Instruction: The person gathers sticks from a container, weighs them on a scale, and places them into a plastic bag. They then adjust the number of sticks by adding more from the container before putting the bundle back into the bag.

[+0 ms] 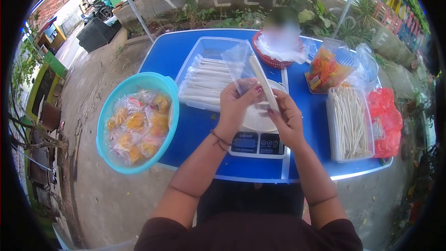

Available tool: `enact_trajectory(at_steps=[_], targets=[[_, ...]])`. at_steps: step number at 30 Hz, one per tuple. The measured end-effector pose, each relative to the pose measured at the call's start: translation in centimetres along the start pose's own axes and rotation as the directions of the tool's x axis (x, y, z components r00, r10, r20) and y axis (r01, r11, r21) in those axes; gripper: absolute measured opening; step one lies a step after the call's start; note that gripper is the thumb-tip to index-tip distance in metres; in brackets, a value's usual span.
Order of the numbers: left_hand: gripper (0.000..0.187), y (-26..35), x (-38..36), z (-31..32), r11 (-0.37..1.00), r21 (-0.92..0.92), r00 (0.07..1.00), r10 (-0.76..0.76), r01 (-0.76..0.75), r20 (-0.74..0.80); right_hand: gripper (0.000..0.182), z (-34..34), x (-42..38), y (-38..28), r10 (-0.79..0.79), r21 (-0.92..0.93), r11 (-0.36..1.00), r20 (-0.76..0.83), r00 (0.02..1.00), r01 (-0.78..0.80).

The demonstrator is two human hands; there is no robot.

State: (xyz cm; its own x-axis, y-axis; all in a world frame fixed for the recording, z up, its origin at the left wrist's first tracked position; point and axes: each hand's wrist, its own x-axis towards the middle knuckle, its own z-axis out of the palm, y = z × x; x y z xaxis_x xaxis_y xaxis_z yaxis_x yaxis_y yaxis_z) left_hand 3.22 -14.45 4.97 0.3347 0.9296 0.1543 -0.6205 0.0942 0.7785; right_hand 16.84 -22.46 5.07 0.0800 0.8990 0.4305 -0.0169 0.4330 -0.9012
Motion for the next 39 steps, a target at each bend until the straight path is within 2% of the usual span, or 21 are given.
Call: enact_trajectory(at_steps=[3,6,12,15,18,21,24,30,33,36,39], targets=[[0.023,-0.1,0.1,-0.2,0.999,0.026,1.000,0.024,-0.024,0.007,0.049,0.0,-0.1,0.0,0.072,0.037,0.997,0.025,0.997,-0.073],[0.023,-0.1,0.1,-0.2,0.997,0.074,0.999,0.031,-0.029,-0.019,0.054,0.0,-0.3,-0.2,0.046,-0.050,0.998,0.041,0.998,-0.044],[0.018,-0.3,0.1,-0.4,0.998,0.036,0.996,0.062,-0.060,-0.058,0.055,-0.2,0.0,-0.7,0.102,-0.035,0.994,0.086,0.991,-0.100],[0.018,0.0,0.1,-0.2,0.999,0.015,0.998,0.041,-0.040,-0.054,0.054,-0.4,-0.1,-0.7,0.147,-0.003,0.989,0.082,0.986,-0.147],[0.020,0.8,0.3,-0.3,1.000,0.017,0.992,0.021,-0.019,-0.125,0.053,-0.7,0.0,-1.2,0.238,0.087,0.964,0.142,0.961,-0.251],[0.022,1.6,0.3,-0.3,1.000,0.003,0.987,0.028,-0.028,-0.160,0.054,-0.9,0.1,-1.6,0.271,0.099,0.953,0.142,0.952,-0.286],[0.023,1.4,0.6,-0.5,0.998,-0.030,0.982,0.058,-0.064,-0.178,0.054,-1.5,0.1,-1.0,0.293,0.153,0.937,0.144,0.945,-0.313],[0.025,1.3,1.6,-2.0,0.966,-0.195,0.963,0.124,-0.172,-0.238,0.053,-1.9,0.2,-0.9,0.302,0.099,0.941,0.177,0.937,-0.322],[0.021,1.9,1.7,-2.1,0.964,-0.179,0.946,0.139,-0.198,-0.294,0.053,-1.9,0.2,-1.1,0.286,0.078,0.949,0.205,0.936,-0.307],[0.021,2.3,1.9,-2.0,0.951,-0.238,0.939,0.114,-0.198,-0.323,0.053,-1.8,0.4,-1.6,0.277,0.136,0.943,0.185,0.943,-0.304],[0.023,3.1,1.3,-0.9,0.925,-0.365,0.990,-0.129,0.102,-0.050,0.052,-1.8,0.3,-1.2,0.256,0.183,0.944,0.112,0.960,-0.273]])
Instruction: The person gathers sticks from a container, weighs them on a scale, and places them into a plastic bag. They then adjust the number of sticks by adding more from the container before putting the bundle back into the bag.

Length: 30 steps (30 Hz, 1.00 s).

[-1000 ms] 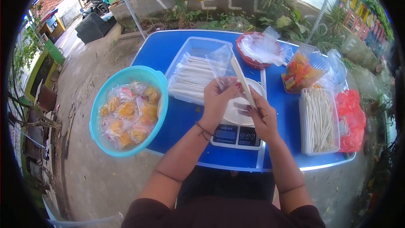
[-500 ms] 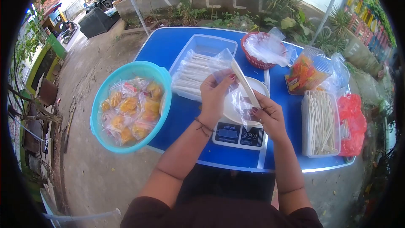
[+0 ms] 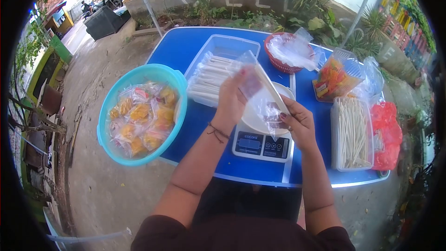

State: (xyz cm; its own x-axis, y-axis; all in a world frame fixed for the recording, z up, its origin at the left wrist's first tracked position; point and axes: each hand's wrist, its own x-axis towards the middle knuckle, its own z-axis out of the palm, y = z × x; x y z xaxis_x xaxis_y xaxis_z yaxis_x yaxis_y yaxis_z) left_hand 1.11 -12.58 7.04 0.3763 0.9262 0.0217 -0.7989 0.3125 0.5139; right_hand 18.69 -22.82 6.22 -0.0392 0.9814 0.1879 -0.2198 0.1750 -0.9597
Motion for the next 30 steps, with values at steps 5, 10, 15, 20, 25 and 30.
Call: enact_trajectory(at_steps=[5,10,15,20,25,30], targets=[[0.021,-2.1,-0.2,-0.6,0.936,0.352,1.000,0.001,-0.012,0.031,0.051,-0.5,0.1,0.4,-0.003,-0.044,0.999,-0.015,1.000,0.002],[0.020,-2.1,-0.5,-0.2,0.938,0.346,0.999,0.001,-0.016,0.043,0.051,0.0,0.1,0.2,-0.101,-0.081,0.992,0.004,0.995,0.101],[0.021,-2.3,-0.6,-0.2,0.927,0.375,0.997,-0.029,-0.001,0.074,0.049,0.5,0.2,0.9,-0.181,-0.164,0.971,-0.043,0.983,0.172],[0.021,-2.5,-0.6,-0.4,0.869,0.489,0.997,0.068,-0.075,0.032,0.050,0.6,0.1,1.3,-0.307,-0.543,0.798,0.002,0.952,0.259],[0.019,-2.2,-0.7,-0.4,0.860,0.506,0.997,0.076,-0.069,0.007,0.053,0.7,-0.3,0.8,-0.342,-0.718,0.636,0.065,0.938,0.282],[0.020,-2.0,-0.7,-0.3,0.897,0.440,0.998,0.057,-0.047,-0.010,0.053,1.1,-0.4,0.2,-0.373,-0.737,0.592,0.108,0.922,0.326]])
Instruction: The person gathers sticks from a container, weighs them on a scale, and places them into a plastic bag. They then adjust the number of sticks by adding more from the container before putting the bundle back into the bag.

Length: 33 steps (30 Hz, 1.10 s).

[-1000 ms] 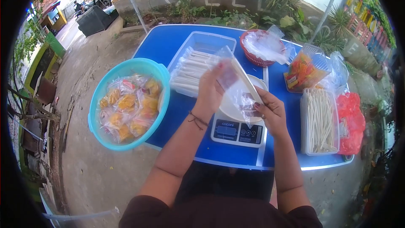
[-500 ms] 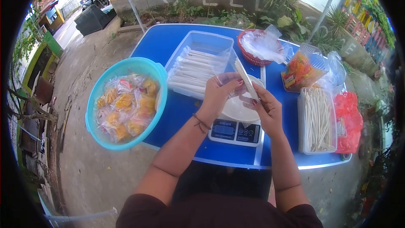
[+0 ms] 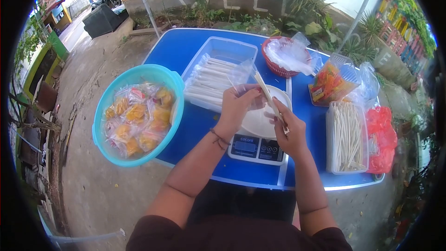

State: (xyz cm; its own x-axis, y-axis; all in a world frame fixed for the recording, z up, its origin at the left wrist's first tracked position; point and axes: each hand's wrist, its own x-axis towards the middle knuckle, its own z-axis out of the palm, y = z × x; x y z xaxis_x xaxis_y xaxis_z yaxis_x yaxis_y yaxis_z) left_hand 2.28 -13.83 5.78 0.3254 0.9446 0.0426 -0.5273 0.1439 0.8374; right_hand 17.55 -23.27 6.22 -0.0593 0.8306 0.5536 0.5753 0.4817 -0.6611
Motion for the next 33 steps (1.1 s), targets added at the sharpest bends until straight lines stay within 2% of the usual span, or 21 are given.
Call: enact_trajectory(at_steps=[9,15,18,21,24,27,30,33], targets=[[0.024,0.0,0.1,-0.3,0.999,0.026,0.999,0.042,-0.042,0.011,0.050,0.0,-0.1,0.4,-0.060,-0.068,0.996,0.034,0.998,0.062],[0.024,0.2,0.3,-0.1,0.999,0.034,0.999,-0.030,0.031,-0.032,0.056,0.4,-0.1,0.5,-0.111,-0.245,0.963,0.004,0.994,0.109],[0.026,0.9,-0.2,0.4,0.999,-0.040,1.000,-0.018,0.019,0.016,0.057,0.4,0.0,0.6,-0.190,-0.360,0.918,-0.027,0.981,0.168],[0.026,0.7,0.0,-0.3,0.996,-0.089,0.991,0.041,-0.029,0.131,0.056,0.5,0.0,0.8,-0.194,-0.442,0.882,-0.028,0.981,0.161],[0.029,1.2,-0.4,0.4,0.986,0.141,0.991,0.078,-0.093,0.105,0.054,0.4,0.4,0.8,-0.267,-0.471,0.856,-0.047,0.963,0.214],[0.031,1.2,-0.4,0.5,0.986,0.146,0.994,0.070,-0.083,0.089,0.053,0.3,0.5,1.1,-0.276,-0.477,0.850,-0.044,0.960,0.222],[0.028,1.0,-0.4,0.6,0.989,0.089,0.989,0.106,-0.115,0.103,0.053,0.2,0.4,1.1,-0.217,-0.421,0.889,-0.043,0.975,0.180],[0.028,0.7,0.1,0.2,0.993,0.051,0.989,0.102,-0.108,0.106,0.052,0.0,0.3,1.0,-0.125,-0.226,0.969,-0.087,0.988,0.103]])
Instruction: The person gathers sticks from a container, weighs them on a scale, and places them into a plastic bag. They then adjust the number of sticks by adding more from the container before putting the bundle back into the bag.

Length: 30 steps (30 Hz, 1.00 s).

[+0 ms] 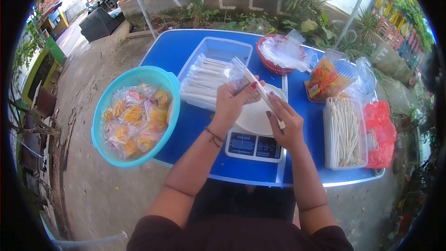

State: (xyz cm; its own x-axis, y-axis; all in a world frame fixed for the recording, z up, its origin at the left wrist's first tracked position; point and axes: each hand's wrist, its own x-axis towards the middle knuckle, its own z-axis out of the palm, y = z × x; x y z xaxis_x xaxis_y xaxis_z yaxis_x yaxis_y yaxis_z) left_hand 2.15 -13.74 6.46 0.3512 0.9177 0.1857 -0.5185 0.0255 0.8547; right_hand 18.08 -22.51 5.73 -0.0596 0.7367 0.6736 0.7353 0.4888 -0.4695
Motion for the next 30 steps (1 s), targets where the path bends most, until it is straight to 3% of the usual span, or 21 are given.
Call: enact_trajectory(at_steps=[3,6,9,12,15,18,21,27,30], targets=[[0.027,0.3,0.1,-0.1,1.000,-0.002,1.000,-0.008,0.008,0.010,0.044,0.5,-0.7,1.4,0.297,0.360,0.884,0.062,0.953,-0.299],[0.028,0.3,0.2,-0.3,1.000,-0.011,1.000,-0.026,0.026,0.015,0.037,0.1,-0.5,1.3,0.352,0.634,0.652,0.231,0.907,-0.415],[0.027,0.2,0.4,-0.5,0.998,-0.048,0.999,-0.044,0.044,0.010,0.034,-0.3,-0.2,0.5,0.373,0.660,0.575,0.313,0.873,-0.482],[0.026,-0.1,0.5,-0.4,0.996,-0.088,0.999,-0.037,0.034,-0.028,0.033,0.1,-0.5,1.3,0.378,0.680,0.543,0.325,0.867,-0.492],[0.024,-1.2,0.8,-1.0,0.991,-0.084,0.995,-0.097,0.099,0.027,0.032,0.2,-0.3,1.0,0.401,0.760,0.435,0.317,0.859,-0.484],[0.023,-1.2,0.3,-0.6,0.995,0.031,0.995,-0.093,0.093,0.017,0.031,-0.1,-0.1,0.9,0.422,0.734,0.479,0.289,0.860,-0.481],[0.020,-0.6,0.4,-0.6,0.997,-0.050,0.996,-0.061,0.057,-0.068,0.030,0.0,-0.2,0.8,0.375,0.704,0.588,0.200,0.905,-0.399],[0.016,0.0,1.0,-1.6,0.990,-0.139,0.984,-0.002,-0.023,-0.179,0.027,-0.3,0.0,1.2,0.514,0.700,0.520,0.202,0.834,-0.489],[0.018,0.0,1.0,-1.6,0.991,-0.134,0.985,-0.001,-0.023,-0.173,0.026,0.0,-0.4,1.9,0.432,0.722,0.591,0.092,0.897,-0.359]])
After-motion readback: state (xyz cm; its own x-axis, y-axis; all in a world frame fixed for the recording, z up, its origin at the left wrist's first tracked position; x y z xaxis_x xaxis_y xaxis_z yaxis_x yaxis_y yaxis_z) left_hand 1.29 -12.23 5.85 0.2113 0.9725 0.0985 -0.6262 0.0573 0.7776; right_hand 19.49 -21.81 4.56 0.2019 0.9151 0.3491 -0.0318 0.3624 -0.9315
